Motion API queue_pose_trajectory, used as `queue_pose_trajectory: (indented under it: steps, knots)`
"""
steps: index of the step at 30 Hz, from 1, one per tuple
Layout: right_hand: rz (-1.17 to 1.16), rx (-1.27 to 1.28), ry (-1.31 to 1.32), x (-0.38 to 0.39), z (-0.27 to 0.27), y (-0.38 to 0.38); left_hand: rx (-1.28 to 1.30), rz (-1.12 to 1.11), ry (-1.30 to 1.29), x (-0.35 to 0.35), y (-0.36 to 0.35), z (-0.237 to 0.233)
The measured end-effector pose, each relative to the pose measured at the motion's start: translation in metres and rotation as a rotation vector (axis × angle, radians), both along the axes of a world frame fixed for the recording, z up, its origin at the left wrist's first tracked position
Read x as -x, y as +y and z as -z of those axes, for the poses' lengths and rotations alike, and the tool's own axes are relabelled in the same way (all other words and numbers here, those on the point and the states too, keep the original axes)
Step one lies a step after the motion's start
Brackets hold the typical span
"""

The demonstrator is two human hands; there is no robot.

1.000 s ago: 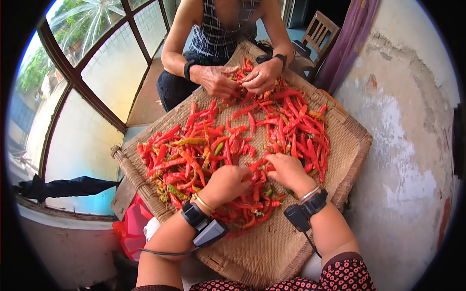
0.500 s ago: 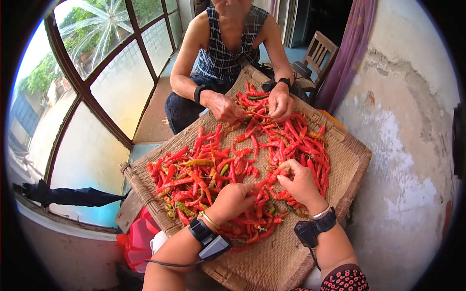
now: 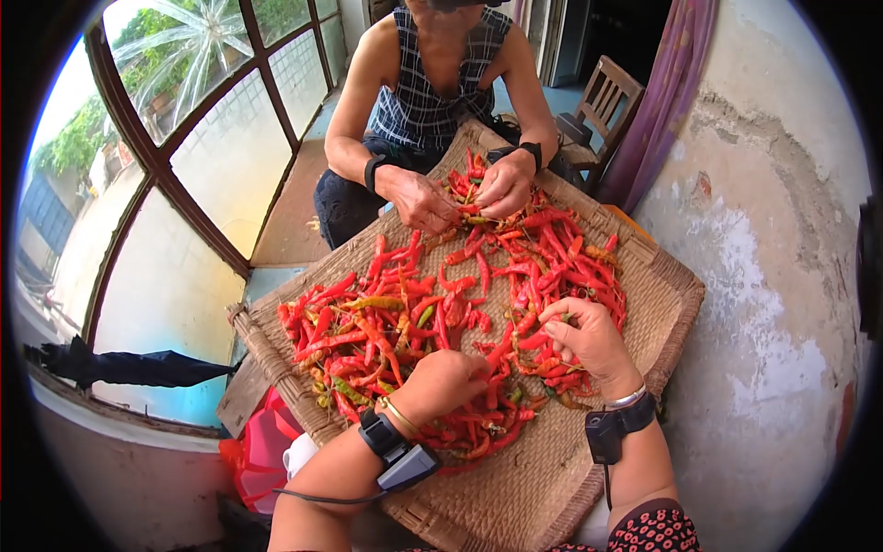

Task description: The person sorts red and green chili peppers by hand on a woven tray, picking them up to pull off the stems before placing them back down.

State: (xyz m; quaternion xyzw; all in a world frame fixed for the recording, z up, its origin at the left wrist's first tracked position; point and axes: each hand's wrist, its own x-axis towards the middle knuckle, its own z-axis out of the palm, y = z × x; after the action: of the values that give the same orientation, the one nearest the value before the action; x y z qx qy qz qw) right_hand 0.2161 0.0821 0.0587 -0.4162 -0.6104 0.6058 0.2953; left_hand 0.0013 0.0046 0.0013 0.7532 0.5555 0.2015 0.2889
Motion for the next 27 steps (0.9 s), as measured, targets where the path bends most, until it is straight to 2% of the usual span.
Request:
queue_pose_trajectory:
  steps: [2, 4, 6, 8, 13, 15, 16, 18, 20, 22, 23, 25, 26, 27]
  knots:
    - [-0.052, 0.036, -0.012, -0.004, 0.011, 0.008, 0.031, 0.011, 0.018, 0.001, 0.0, 0.0]
    - [0.119, -0.041, 0.346, 0.007, 0.018, 0.009, 0.062, 0.022, 0.037, 0.0, -0.002, 0.0]
    - [0.122, -0.008, 0.355, 0.01, 0.017, 0.008, 0.06, 0.024, 0.071, 0.0, -0.001, -0.001]
    - [0.171, -0.052, 0.133, 0.011, 0.029, 0.01, 0.042, 0.008, 0.041, 0.0, -0.001, 0.0]
    - [-0.006, 0.026, -0.031, 0.013, 0.04, 0.008, -0.039, -0.089, -0.134, 0.001, 0.002, -0.002]
    - [-0.115, -0.274, -0.186, 0.016, 0.041, 0.004, -0.065, -0.082, -0.215, 0.003, 0.003, -0.003]
    - [-0.115, -0.273, -0.186, 0.017, 0.042, 0.004, -0.094, -0.075, -0.296, 0.004, 0.003, -0.005]
    - [-0.216, -0.729, -0.211, 0.018, 0.044, 0.006, -0.071, -0.073, -0.355, 0.004, 0.002, -0.009]
    - [-0.268, -0.737, -0.212, 0.018, 0.041, 0.004, -0.046, -0.07, -0.415, 0.005, 0.001, -0.013]
    - [-0.361, -0.208, -0.127, 0.017, 0.037, -0.002, 0.172, -0.119, -0.683, 0.006, -0.001, -0.018]
    - [-0.359, -0.203, -0.128, 0.016, 0.035, -0.004, 0.182, -0.142, -0.687, 0.008, -0.002, -0.022]
    - [-0.404, 0.022, -0.054, 0.015, 0.03, -0.005, 0.153, -0.153, -0.647, 0.009, -0.001, -0.022]
    - [-0.403, 0.027, -0.055, 0.014, 0.03, -0.003, 0.119, -0.165, -0.607, 0.009, -0.001, -0.021]
    - [-0.445, 0.057, -0.141, 0.012, 0.03, -0.002, 0.164, -0.154, -0.584, 0.01, 0.0, -0.021]
